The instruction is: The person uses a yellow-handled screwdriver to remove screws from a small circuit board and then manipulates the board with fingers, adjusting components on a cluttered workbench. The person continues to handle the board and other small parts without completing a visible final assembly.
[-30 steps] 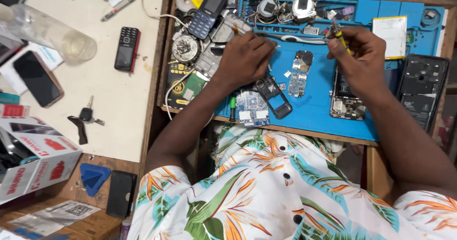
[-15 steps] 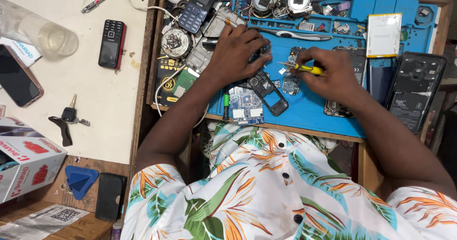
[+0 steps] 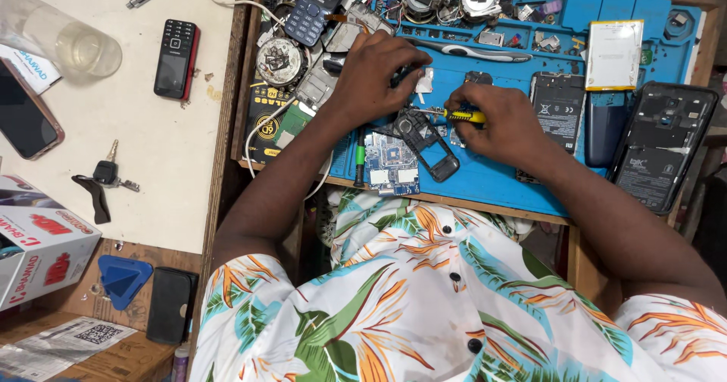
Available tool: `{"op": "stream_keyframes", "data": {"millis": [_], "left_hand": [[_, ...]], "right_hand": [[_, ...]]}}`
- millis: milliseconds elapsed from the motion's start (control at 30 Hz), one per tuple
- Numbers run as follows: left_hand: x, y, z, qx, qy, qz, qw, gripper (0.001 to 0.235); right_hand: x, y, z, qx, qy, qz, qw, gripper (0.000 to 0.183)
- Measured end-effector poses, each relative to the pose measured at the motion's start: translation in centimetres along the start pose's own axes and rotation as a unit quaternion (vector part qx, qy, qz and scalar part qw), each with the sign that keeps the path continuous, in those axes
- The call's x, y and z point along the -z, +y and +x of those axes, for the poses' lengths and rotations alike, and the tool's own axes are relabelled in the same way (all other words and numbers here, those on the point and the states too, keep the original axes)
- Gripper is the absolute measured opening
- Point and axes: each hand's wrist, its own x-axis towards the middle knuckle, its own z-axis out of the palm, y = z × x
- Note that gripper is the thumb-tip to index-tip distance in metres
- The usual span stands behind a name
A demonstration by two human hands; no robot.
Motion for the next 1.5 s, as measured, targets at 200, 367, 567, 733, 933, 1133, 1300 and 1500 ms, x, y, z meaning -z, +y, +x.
{"op": "stream_keyframes", "data": {"millis": [200,367,567,733,933,1133,1300,1500], "left_hand": [[0.2,0.2,0.3,0.000,0.013,-0.002,1.000,0.019],[0.5,0.9,0.4,0.004,0.006,-0.018,1.000,0.017],[0.4,0.9,0.2,0.003,0.031,-0.045,0.999,0.019],[0.9,0.6,0.6,-0.009,0.045,-0.100,0.994,0.021],[-0.3,3.4,-0.2,-0.028,0.015,-0.050,0.998,0.027],[-1.0,6.3,-0.8,-0.039,-0.056,0.024,0.997,0.081],[-1.9,5.8,-0.9,-0.042,-0.083,0.052,0.994,0.092],[-2.7,4.3,-0.7,-0.013,-0.105,0.011,0.994,0.104]], "right_hand": [[0.3,-0.8,0.2,-0.019,0.000,0.011,1.000,0.033],[0.5,-1.6,0.0,-0.032,-0.010,-0.050,0.998,0.038],[-0.3,0.0,-0.3,-0.015,0.023,0.042,0.999,0.035],[0.9,1.3,-0.5,-0.080,0.073,0.227,0.968,0.026],[3.6,4.5,-1.6,-0.168,0.072,0.297,0.937,0.030],[3.3,5.3,-1.7,-0.150,0.019,0.351,0.924,0.024],[1.7,4.4,-0.8,-0.176,-0.023,0.314,0.933,0.020],[0.5,4.1,-0.8,-0.159,-0.021,0.297,0.941,0.019]]}}
